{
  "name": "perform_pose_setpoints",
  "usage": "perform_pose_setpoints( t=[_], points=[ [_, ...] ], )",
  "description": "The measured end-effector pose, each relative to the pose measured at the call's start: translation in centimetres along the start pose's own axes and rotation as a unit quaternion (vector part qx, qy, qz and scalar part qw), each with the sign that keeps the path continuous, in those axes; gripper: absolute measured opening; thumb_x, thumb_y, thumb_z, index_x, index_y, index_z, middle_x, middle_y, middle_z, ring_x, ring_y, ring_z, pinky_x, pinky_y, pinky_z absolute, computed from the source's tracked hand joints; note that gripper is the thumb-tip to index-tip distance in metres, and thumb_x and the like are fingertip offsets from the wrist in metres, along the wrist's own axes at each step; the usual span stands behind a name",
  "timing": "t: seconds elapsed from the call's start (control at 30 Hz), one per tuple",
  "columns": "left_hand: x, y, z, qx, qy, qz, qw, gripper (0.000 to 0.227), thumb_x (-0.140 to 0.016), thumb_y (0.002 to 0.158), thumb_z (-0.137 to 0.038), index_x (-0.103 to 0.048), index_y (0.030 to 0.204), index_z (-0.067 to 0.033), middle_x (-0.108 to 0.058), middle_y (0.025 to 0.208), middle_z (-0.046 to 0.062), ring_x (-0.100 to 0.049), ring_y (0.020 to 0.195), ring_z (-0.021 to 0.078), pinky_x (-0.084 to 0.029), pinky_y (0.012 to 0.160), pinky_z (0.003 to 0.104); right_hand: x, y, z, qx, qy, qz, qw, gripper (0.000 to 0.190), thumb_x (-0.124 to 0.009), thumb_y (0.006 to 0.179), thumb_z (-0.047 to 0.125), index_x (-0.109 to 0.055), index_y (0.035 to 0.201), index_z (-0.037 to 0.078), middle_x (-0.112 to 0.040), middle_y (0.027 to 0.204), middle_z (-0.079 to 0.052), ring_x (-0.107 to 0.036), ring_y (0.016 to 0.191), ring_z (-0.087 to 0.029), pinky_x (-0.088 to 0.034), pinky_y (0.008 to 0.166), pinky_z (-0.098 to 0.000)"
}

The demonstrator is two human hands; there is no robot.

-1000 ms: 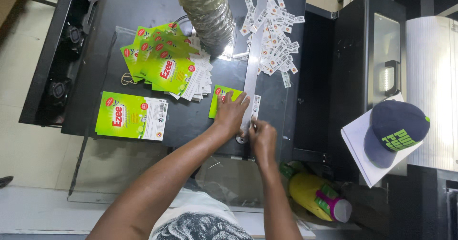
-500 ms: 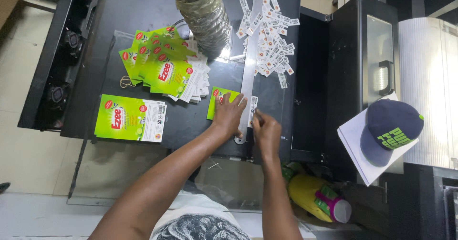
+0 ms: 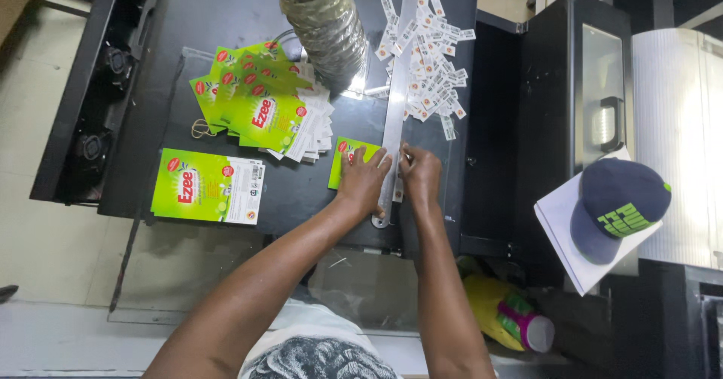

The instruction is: The person repeatedly cuts green packets on a table using a utility knife and a metal ruler as a guide. The person aligns each packet, cuts along the ruler, and places the cut pieces aside. The process is repeated for multiple packets throughout the clip.

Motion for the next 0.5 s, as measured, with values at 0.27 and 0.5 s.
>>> perform_pose_setpoints(
  t=[0.27, 0.5],
  points=[
    [-0.7, 0.2, 0.0, -0.004, -0.008, -0.006, 1.000, 0.131, -0.115, 0.056, -0.046, -0.056, 0.169, -0.0124, -0.051, 0.174, 0.015, -0.039, 0.159, 0.0580, -0.031, 0.122, 0.089, 0.9, -1.0, 1.2, -0.051, 0.006, 0.024, 0.998, 0.024, -0.074, 0.104, 0.024, -0.090, 0.118, 0.011, -0.083, 0.089, -0.023, -0.078, 0.089, -0.055, -0.058, 0.075, -0.0623],
    [0.5, -0.4, -0.3, -0.003, -0.017, -0.010, 1.000, 0.129, -0.117, 0.056, -0.043, -0.058, 0.167, -0.0121, -0.053, 0.173, 0.016, -0.040, 0.159, 0.0577, -0.030, 0.122, 0.089, 0.3, -1.4, 0.9, -0.042, -0.001, 0.036, 0.998, 0.023, -0.073, 0.105, 0.017, -0.090, 0.117, 0.008, -0.083, 0.093, -0.026, -0.077, 0.090, -0.057, -0.057, 0.074, -0.0674]
  ],
)
Point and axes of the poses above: each hand's wrist, its own y-axis towards the middle knuckle, its own x-axis out of the back of the hand, z = x × y, the point moved 5 cm from there along y, towards the middle knuckle
